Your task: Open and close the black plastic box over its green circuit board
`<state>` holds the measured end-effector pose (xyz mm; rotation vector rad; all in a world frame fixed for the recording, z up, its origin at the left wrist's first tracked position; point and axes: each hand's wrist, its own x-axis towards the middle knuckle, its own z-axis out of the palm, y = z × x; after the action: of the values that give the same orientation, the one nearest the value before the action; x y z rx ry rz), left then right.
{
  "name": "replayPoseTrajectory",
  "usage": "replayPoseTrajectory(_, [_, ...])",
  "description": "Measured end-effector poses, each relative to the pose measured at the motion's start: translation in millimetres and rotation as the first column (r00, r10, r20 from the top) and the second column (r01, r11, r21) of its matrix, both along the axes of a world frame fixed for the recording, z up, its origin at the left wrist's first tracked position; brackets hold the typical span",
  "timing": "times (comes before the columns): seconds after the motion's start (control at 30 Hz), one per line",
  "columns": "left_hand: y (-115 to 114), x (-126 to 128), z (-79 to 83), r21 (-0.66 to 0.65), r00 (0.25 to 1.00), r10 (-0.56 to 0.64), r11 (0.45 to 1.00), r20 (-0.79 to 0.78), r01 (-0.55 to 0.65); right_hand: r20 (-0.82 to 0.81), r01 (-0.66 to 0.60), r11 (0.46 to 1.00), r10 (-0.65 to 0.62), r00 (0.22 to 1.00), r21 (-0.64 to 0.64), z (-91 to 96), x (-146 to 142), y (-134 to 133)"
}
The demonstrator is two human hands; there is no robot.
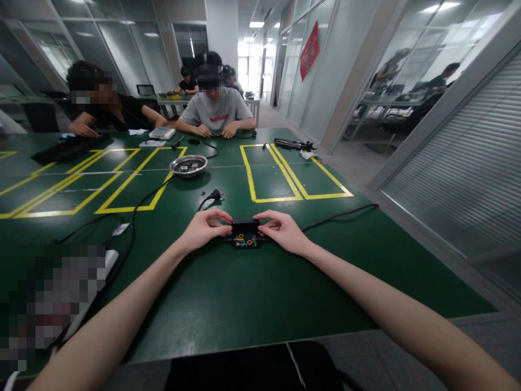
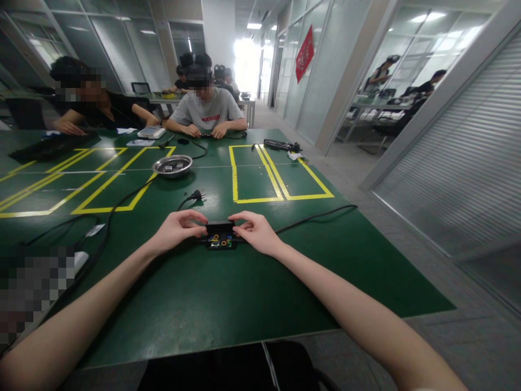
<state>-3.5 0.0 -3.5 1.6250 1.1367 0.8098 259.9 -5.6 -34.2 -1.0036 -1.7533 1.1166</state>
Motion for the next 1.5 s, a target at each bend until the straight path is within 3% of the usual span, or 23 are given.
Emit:
replayPoseTrajectory(0.27, [1.9,-0.4,-2.5,-0.031,0.997,0.013,0.999,0.082,-0.010,0.014,-0.019,1.000,0.019,1.000,0.006,3.7,-1.2,-2.7])
replayPoseTrajectory(0.73, [0.8,-3.3,0.2,-0.049,0.996,-0.092,0.995,0.021,0.092,0.048,-0.065,0.957,0.054,0.997,0.282,8.6,0.5,-9.0])
replayPoseTrajectory(1.0, [1.3,-1.6,0.2,-0.050,0.995,-0.100,0.994,0.009,0.100,0.096,-0.087,0.956,0.062,0.993,0.280,9.8,1.9,-9.5])
replayPoseTrajectory(1.27, [0.7,-1.6,3.4,-0.068,0.987,-0.155,0.986,-0.033,0.153,0.152,-0.161,0.870,0.100,0.983,0.467,11.5,3.1,-10.7])
replayPoseTrajectory(1.5, [0.6,1.2,-2.8,-0.039,0.988,-0.144,0.989,-0.059,0.142,0.294,-0.293,0.814,0.159,0.943,0.501,8.9,5.8,-7.1])
